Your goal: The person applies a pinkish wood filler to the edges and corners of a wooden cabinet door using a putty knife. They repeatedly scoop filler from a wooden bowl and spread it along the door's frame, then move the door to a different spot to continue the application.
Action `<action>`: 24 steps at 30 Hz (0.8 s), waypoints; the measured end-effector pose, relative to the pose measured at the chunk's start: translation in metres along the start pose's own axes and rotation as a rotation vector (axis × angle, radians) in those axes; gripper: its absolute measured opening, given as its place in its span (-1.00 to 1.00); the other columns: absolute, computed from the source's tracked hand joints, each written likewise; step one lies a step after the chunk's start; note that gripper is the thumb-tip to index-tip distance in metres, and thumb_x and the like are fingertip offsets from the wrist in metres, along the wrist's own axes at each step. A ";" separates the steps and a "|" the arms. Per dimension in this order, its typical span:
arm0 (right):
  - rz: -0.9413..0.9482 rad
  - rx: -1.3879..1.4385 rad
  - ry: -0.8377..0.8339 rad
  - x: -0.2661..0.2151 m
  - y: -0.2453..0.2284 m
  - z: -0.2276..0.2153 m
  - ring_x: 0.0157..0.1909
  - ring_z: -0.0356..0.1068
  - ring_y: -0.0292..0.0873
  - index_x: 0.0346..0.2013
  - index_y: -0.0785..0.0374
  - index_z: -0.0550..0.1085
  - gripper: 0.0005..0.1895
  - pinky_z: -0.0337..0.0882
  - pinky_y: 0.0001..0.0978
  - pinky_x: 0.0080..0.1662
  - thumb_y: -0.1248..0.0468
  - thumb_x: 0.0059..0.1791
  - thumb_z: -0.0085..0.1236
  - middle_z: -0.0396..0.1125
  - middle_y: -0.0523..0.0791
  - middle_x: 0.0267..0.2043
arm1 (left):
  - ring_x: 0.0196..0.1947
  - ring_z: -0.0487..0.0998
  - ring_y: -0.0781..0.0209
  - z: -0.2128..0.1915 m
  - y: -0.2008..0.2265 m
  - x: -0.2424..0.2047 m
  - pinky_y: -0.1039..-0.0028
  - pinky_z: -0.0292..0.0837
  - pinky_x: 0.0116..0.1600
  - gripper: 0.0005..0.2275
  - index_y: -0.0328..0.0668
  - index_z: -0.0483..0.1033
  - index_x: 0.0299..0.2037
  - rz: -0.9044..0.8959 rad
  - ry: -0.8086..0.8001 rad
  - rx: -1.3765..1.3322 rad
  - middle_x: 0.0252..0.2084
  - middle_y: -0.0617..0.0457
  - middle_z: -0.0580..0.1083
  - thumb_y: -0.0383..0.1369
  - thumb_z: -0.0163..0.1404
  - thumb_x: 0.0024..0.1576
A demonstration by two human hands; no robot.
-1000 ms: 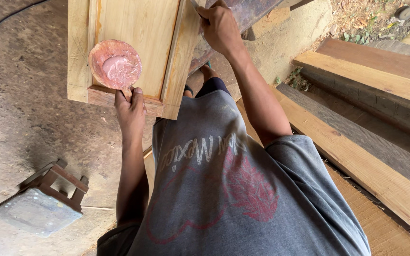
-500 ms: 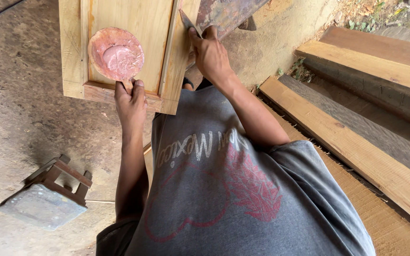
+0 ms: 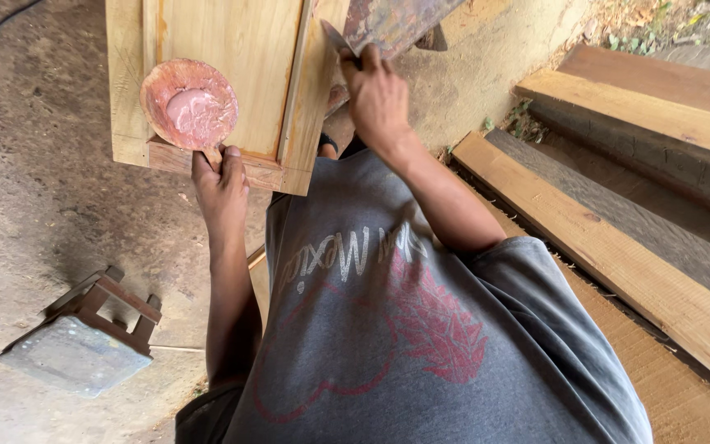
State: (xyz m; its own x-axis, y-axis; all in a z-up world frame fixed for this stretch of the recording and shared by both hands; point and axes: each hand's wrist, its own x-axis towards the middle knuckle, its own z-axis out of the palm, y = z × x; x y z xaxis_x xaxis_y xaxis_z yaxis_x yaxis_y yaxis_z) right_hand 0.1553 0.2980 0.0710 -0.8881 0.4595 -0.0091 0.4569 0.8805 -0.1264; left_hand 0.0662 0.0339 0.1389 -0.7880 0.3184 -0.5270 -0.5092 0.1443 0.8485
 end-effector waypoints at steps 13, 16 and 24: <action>0.170 0.815 -0.014 0.093 0.049 0.006 -0.64 0.44 -0.24 -0.46 0.38 0.51 -0.74 0.39 -0.38 -0.58 0.41 0.11 0.03 0.42 -0.04 -0.62 | -0.56 0.23 0.50 0.000 0.003 -0.007 0.62 0.11 -0.49 -0.89 -0.23 0.28 -0.02 -0.010 0.023 -0.018 -0.39 0.18 0.32 -0.48 -0.04 0.35; 0.057 0.733 -0.086 0.085 0.040 0.000 -0.67 0.35 -0.24 -0.33 0.41 0.52 -0.78 0.29 -0.40 -0.62 0.49 0.08 -0.11 0.39 0.05 -0.58 | -0.55 0.24 0.50 -0.001 0.001 -0.009 0.62 0.12 -0.48 -0.89 -0.21 0.28 0.00 0.002 0.010 -0.028 -0.43 0.20 0.29 -0.48 -0.05 0.36; 0.233 0.582 -0.619 0.021 -0.016 -0.032 -0.67 0.24 -0.20 0.03 0.37 0.56 -0.61 0.16 -0.34 -0.64 0.31 0.31 -0.30 0.45 0.14 -0.45 | -0.59 0.20 0.52 0.017 0.000 -0.002 0.62 0.07 -0.52 -0.89 -0.21 0.28 -0.03 -0.098 -0.018 -0.019 -0.47 0.21 0.28 -0.46 -0.03 0.35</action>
State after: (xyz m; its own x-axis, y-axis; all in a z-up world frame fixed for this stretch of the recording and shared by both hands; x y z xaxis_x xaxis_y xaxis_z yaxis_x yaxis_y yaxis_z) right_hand 0.1310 0.2967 0.1049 -0.7204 0.3259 -0.6122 0.6816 0.4955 -0.5383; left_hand 0.0736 0.0487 0.1414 -0.7274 0.3206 -0.6067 -0.5903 0.1584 0.7915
